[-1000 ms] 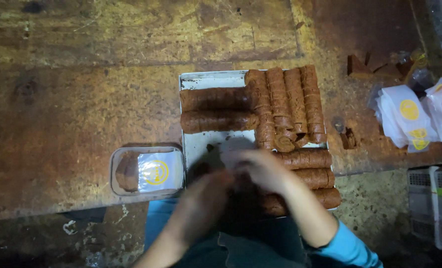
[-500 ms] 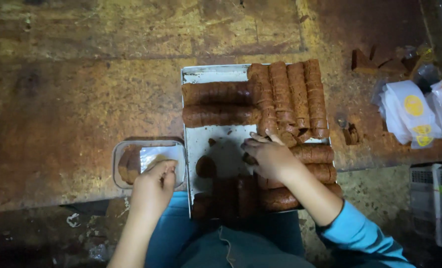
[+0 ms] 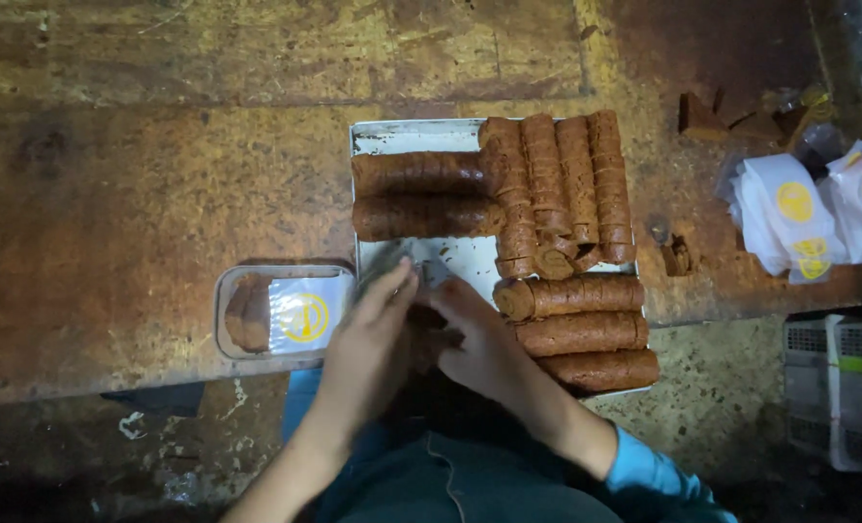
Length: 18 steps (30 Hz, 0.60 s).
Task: The person repeatedly picks cylindrical brown food items from a metal tray, places them into small plastic bags, and sets the filled bags into a clear container. The process is repeated continuously throughout the clip.
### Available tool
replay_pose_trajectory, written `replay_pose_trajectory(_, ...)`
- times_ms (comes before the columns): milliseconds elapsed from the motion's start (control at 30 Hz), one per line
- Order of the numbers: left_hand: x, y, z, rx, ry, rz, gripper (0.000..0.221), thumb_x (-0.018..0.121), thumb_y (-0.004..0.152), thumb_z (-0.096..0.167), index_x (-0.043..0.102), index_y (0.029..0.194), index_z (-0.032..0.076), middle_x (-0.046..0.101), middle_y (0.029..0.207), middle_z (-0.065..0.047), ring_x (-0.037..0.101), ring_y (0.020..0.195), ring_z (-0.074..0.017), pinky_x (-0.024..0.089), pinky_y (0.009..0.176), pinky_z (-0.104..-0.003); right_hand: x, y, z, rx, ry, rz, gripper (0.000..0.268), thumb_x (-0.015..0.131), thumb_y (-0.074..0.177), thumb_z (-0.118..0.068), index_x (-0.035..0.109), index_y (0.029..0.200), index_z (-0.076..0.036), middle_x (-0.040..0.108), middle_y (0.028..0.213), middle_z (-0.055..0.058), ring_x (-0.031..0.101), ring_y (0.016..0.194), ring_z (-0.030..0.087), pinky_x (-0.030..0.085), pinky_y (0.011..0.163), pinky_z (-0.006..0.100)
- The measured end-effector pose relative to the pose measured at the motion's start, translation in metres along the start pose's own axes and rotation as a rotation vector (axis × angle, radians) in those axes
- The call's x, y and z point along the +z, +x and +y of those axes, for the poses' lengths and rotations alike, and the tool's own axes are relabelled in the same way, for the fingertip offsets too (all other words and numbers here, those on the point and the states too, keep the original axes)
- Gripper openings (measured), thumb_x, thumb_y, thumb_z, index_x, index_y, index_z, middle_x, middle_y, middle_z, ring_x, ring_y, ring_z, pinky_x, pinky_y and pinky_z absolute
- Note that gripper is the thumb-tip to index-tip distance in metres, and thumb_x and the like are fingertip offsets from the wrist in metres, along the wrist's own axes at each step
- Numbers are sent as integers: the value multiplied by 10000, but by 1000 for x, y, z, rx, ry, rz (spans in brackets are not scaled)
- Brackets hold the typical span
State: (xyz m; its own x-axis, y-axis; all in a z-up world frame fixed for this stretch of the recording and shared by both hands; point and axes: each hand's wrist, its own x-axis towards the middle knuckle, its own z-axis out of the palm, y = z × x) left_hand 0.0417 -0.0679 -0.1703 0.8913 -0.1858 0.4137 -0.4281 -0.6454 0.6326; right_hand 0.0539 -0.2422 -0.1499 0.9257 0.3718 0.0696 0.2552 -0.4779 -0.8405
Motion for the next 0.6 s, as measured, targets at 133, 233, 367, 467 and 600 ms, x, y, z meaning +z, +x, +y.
replay_pose_trajectory(133,4,-16,24,82,-290,-122,373,562,1045,87,560,1399,-31,642,1385,-229,688,1195,-377,574,988,-439,-30,14,-16,361,223,-246,738,650,853,34,299,1496,-54,677,1209,188,685,1127,266,546,1013,352)
replay_pose_trajectory(233,1,-24,13,236,-252,-309,390,574,958,-2,620,1345,2,662,1371,-197,730,1086,-317,581,911,-403,-43,14,34,404,-255,-535,623,452,857,-46,661,1363,-344,711,1346,12,684,1212,212,527,984,354)
replay_pose_trajectory(367,12,-64,-83,82,275,-203,117,550,835,69,642,906,84,582,880,-133,523,834,-347,406,846,-493,-58,17,25,49,-175,-50,655,574,989,-75,346,1565,-287,652,1408,180,724,1091,329,567,939,414)
replay_pose_trajectory(467,-27,-53,-67,-550,30,-297,97,475,963,83,556,1012,105,660,918,-175,672,840,-387,497,763,-463,-27,27,45,-155,-293,76,589,684,964,-171,444,1495,-83,479,1580,142,531,1396,349,437,1136,463)
replay_pose_trajectory(600,-39,-47,-53,-380,-27,-61,108,709,939,200,661,923,104,688,864,-22,669,804,-191,507,723,-317,50,23,86,-94,-331,-241,641,705,839,-388,504,1325,-23,499,1347,236,464,1257,403,368,1068,459)
